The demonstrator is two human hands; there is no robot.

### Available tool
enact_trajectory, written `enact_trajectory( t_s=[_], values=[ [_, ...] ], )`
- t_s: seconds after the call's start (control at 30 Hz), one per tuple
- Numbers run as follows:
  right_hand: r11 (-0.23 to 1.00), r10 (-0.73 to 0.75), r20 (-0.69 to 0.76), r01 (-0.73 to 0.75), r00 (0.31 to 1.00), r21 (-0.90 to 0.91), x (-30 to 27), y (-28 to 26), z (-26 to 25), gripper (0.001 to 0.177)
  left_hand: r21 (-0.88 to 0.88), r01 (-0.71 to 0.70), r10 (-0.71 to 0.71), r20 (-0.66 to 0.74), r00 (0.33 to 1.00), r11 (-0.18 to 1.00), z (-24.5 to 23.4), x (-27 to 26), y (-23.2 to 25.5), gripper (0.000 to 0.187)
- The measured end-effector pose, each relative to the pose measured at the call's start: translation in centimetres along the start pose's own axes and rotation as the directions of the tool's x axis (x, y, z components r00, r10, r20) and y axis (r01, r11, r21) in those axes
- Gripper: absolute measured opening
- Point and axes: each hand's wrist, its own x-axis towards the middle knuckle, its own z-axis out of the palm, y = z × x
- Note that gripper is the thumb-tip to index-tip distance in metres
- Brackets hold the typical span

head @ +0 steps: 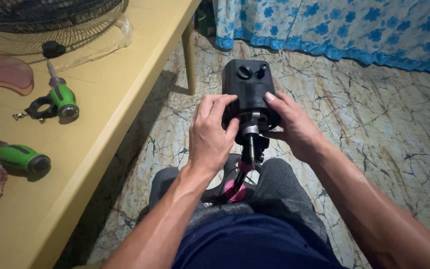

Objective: The person assembles a small electric fan motor by hand. They attach a black plastic cap, wipe a circular fan component with a cloth, and then fit the component onto the motor shaft, adjusting it into place.

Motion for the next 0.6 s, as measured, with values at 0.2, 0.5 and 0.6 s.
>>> enact_trajectory(
  t_s=[0.2,0.5,0.6],
  values=[
    [0.972,-0.126,0.048,0.133,0.991,-0.191,-0.6,0.1,0.2,0.1,-0.003,0.067,-0.067,0.04,0.997,0.998,0.0,0.5,-0.7,0.043],
    [0.937,-0.207,0.03,0.206,0.978,-0.281,-0.3,1.3,0.4,0.101,-0.183,0.096,-0.08,0.09,0.993,0.978,0.9,0.3,-2.5,0.044],
    [0.926,-0.259,0.027,0.257,0.965,-0.276,-0.4,1.6,0.5,0.099,-0.152,0.152,-0.131,0.142,0.981,0.977,0.7,0.5,-2.8,0.065]
  ],
)
